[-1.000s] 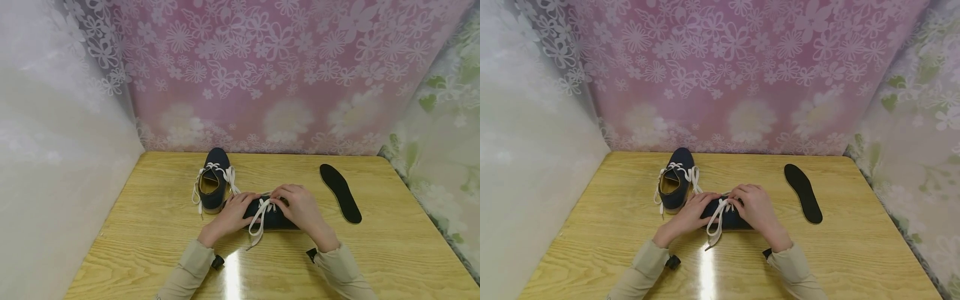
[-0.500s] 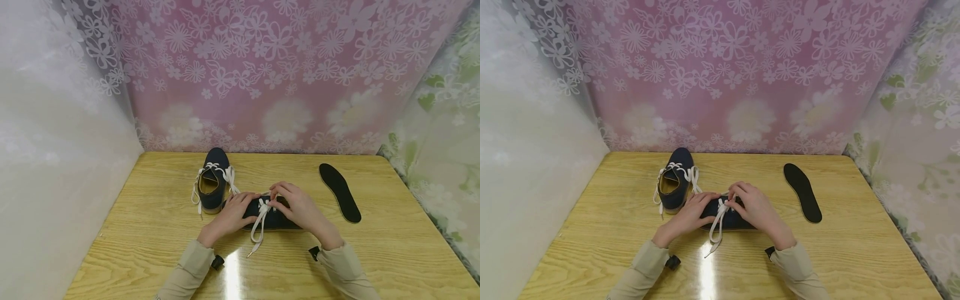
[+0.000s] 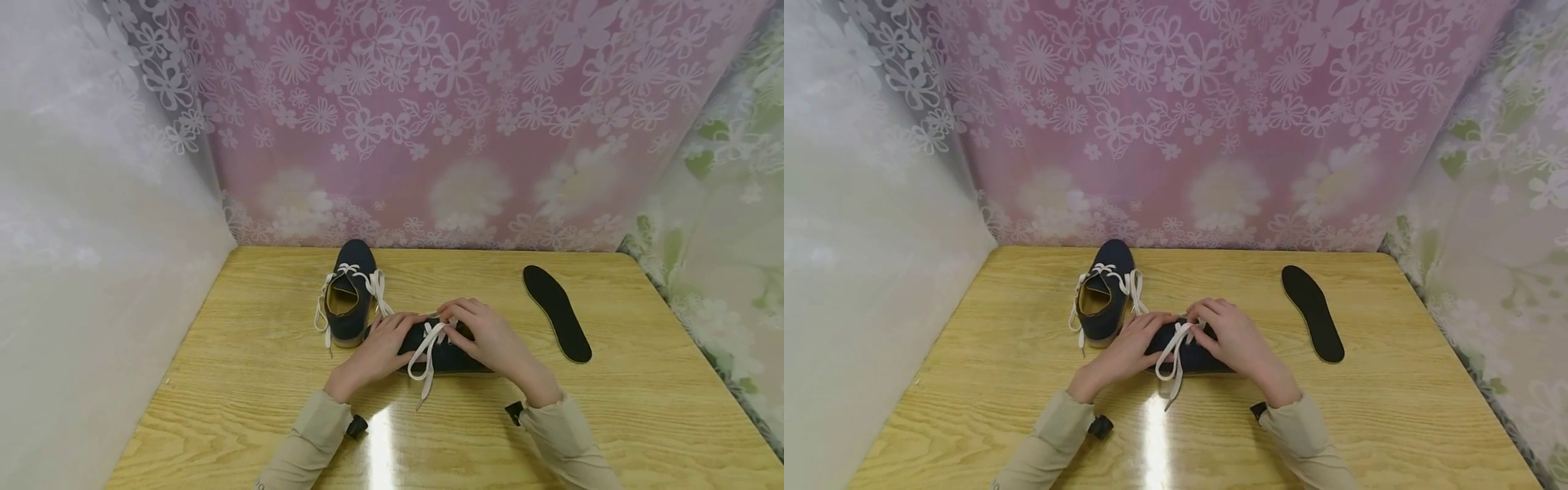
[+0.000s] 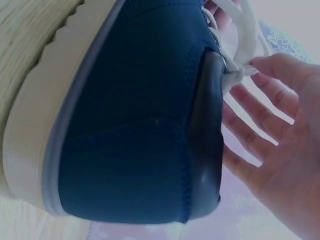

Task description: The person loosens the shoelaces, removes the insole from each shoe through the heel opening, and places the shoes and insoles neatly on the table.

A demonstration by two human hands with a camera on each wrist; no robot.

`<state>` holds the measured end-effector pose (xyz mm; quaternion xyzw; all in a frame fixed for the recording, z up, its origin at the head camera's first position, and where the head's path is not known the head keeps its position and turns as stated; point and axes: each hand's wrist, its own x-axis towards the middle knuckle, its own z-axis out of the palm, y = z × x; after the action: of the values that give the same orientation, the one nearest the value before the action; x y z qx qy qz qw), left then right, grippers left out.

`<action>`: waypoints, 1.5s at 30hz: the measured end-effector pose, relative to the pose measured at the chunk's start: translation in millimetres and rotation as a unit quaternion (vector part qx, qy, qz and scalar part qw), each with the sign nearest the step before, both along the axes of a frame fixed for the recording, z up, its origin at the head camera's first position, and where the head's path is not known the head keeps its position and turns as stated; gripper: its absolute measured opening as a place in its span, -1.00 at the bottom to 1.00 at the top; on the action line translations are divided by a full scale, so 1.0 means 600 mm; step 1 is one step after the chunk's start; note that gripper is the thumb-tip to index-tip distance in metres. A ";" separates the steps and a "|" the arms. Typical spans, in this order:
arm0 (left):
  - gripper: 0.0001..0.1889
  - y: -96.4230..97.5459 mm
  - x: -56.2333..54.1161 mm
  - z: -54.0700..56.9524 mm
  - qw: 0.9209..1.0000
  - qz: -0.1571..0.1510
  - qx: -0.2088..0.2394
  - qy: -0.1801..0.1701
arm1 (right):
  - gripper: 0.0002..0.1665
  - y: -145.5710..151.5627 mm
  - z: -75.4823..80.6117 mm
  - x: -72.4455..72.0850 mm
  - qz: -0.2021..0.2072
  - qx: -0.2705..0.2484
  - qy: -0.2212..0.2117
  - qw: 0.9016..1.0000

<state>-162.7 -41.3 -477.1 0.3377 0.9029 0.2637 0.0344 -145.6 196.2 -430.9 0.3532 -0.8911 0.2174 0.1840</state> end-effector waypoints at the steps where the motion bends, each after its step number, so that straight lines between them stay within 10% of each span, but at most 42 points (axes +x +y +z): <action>1: -0.32 0.000 0.000 -0.001 1.000 -0.001 0.000 -0.002 | -0.83 0.002 0.002 0.000 0.003 0.001 -0.010 1.000; 9: -0.28 -0.001 -0.001 -0.001 1.000 -0.004 0.017 -0.019 | -0.94 0.013 0.013 0.007 -0.007 0.014 -0.101 0.995; 27: -0.26 -0.001 0.000 0.000 1.000 -0.001 0.014 -0.020 | -0.80 0.005 0.011 0.011 -0.015 0.086 -0.005 0.996; 41: -0.31 0.002 0.003 0.000 1.000 0.003 0.010 0.005 | -0.90 -0.013 0.019 0.014 -0.003 -0.056 0.091 0.994; 45: -0.32 0.003 0.003 0.001 1.000 0.007 0.003 0.012 | -0.67 -0.017 0.031 0.017 0.017 -0.130 0.110 0.985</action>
<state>-161.0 -39.3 -476.5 0.3347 0.9048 0.2626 0.0205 -135.1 186.3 -412.1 0.3633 -0.8233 0.2941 0.3219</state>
